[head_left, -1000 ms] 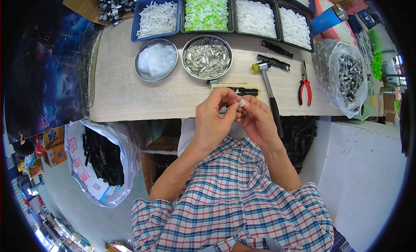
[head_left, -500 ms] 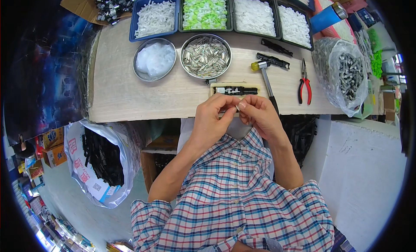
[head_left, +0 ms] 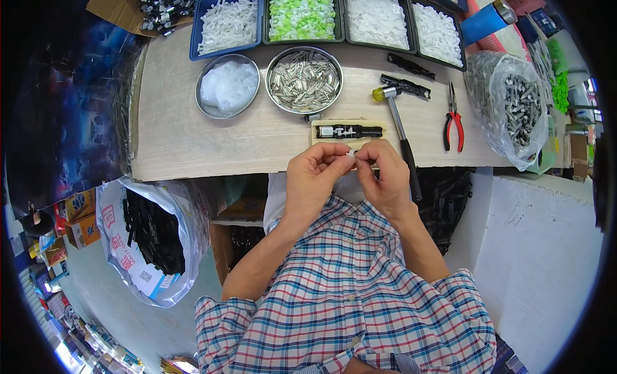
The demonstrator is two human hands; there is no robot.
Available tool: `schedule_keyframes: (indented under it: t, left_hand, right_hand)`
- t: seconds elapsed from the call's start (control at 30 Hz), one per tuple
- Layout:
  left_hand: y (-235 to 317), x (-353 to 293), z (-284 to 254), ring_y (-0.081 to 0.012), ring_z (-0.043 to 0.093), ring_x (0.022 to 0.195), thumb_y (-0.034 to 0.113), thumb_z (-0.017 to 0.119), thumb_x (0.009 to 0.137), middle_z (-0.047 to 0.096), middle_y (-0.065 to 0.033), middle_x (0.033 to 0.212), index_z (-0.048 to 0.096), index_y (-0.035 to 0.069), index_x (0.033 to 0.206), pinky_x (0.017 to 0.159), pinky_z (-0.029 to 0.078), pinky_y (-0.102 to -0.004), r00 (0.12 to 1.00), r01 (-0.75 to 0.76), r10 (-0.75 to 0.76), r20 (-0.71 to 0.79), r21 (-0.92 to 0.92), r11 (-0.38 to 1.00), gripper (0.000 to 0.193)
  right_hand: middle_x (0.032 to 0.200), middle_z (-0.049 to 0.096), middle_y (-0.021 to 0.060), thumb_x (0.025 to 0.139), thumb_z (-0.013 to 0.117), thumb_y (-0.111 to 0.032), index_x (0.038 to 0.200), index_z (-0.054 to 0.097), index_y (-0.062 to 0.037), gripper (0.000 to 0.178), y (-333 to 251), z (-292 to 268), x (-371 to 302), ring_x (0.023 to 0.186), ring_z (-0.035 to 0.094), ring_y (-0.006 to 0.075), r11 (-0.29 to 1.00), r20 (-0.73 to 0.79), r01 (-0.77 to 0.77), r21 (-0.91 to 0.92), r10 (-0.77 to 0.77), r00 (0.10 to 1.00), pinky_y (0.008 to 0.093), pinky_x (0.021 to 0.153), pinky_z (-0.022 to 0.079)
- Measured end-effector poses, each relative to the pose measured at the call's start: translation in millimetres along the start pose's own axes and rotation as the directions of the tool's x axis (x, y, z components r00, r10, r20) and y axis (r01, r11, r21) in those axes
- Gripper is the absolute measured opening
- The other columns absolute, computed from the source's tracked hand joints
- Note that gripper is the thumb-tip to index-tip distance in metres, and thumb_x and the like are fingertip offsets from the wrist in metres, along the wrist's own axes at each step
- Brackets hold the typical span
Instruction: Assembling small metal pins and plastic components into a strip using a wooden jig, a hammer, and pliers.
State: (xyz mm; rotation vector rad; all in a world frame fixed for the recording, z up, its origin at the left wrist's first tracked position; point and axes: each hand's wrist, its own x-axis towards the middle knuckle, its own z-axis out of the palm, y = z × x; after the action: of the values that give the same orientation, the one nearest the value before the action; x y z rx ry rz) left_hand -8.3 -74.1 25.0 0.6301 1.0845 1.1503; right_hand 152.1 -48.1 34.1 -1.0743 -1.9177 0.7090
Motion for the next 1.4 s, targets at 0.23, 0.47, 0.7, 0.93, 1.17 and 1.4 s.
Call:
schedule_keyframes:
  t: [0.23, 0.47, 0.7, 0.93, 1.17, 1.4]
  left_hand:
    - [-11, -11, -26, -0.0353, 0.060, 0.114, 0.011, 0.078, 0.075, 0.064, -0.0126, 0.112, 0.070, 0.004, 0.104, 0.093, 0.052, -0.0457, 0.645, -0.608, 0.655, 0.393, 0.784, 0.128, 0.031]
    - [-33, 0, -32, -0.0364, 0.048, 0.134, 0.022, 0.072, 0.083, 0.058, -0.0155, 0.134, 0.070, 0.010, 0.110, 0.110, 0.038, -0.0580, 0.595, -0.677, 0.504, 0.626, 0.728, -0.106, 0.030]
    - [-42, 9, -31, -0.0358, 0.046, 0.137, 0.022, 0.064, 0.088, 0.054, -0.0149, 0.141, 0.068, 0.018, 0.111, 0.113, 0.031, -0.0591, 0.585, -0.592, 0.460, 0.668, 0.739, -0.320, 0.024]
    - [-63, 4, -42, -0.0369, 0.046, 0.137, 0.016, 0.057, 0.093, 0.051, -0.0150, 0.146, 0.062, 0.020, 0.125, 0.114, 0.028, -0.0623, 0.578, -0.580, 0.483, 0.658, 0.747, -0.324, 0.033]
    - [9, 59, -51, -0.0348, 0.059, 0.118, 0.004, 0.064, 0.085, 0.063, -0.0134, 0.122, 0.064, 0.010, 0.118, 0.100, 0.047, -0.0491, 0.438, -0.664, 0.791, 0.427, 0.747, -0.035, 0.034]
    - [122, 185, -113, -0.0392, 0.060, 0.098, 0.002, 0.067, 0.083, 0.065, -0.0206, 0.106, 0.068, 0.001, 0.101, 0.087, 0.051, -0.0458, 0.492, -0.306, 0.861, 0.130, 0.952, 0.031, 0.018]
  right_hand:
    - [0.084, 0.060, 0.0120, 0.078, 0.070, 0.000, 0.091, 0.059, -0.0031, 0.017, 19, -12, -2, 0.072, 0.061, 0.0314, 0.936, 0.207, 0.130, -0.328, -0.063, 0.976, 0.0398, 0.063, 0.050]
    - [0.083, 0.058, 0.0111, 0.081, 0.070, -0.007, 0.091, 0.058, -0.0036, 0.016, 19, -15, 9, 0.075, 0.062, 0.0312, 0.907, 0.415, 0.208, -0.366, -0.041, 0.909, 0.0407, 0.066, 0.050]
    - [0.086, 0.060, 0.0113, 0.081, 0.070, -0.004, 0.094, 0.062, -0.0036, 0.016, 24, -21, 10, 0.080, 0.064, 0.0315, 0.949, 0.380, 0.078, -0.305, 0.046, 0.924, 0.0406, 0.069, 0.052]
    - [0.098, 0.068, 0.0083, 0.097, 0.062, -0.001, 0.112, 0.068, -0.0020, 0.017, 57, -148, 19, 0.083, 0.063, 0.0186, 0.768, -0.366, -0.144, -0.625, -0.125, 0.922, 0.0298, 0.078, 0.050]
    - [0.118, 0.061, 0.0168, 0.102, 0.055, -0.019, 0.127, 0.062, -0.0042, 0.030, 137, -271, 11, 0.103, 0.062, 0.0330, 0.377, -0.345, -0.366, -0.851, 0.126, 0.930, 0.0398, 0.090, 0.048]
    - [0.118, 0.063, 0.0176, 0.102, 0.055, -0.019, 0.129, 0.062, -0.0065, 0.030, 165, -284, 20, 0.105, 0.062, 0.0346, 0.494, -0.307, -0.344, -0.798, 0.158, 0.938, 0.0403, 0.092, 0.048]
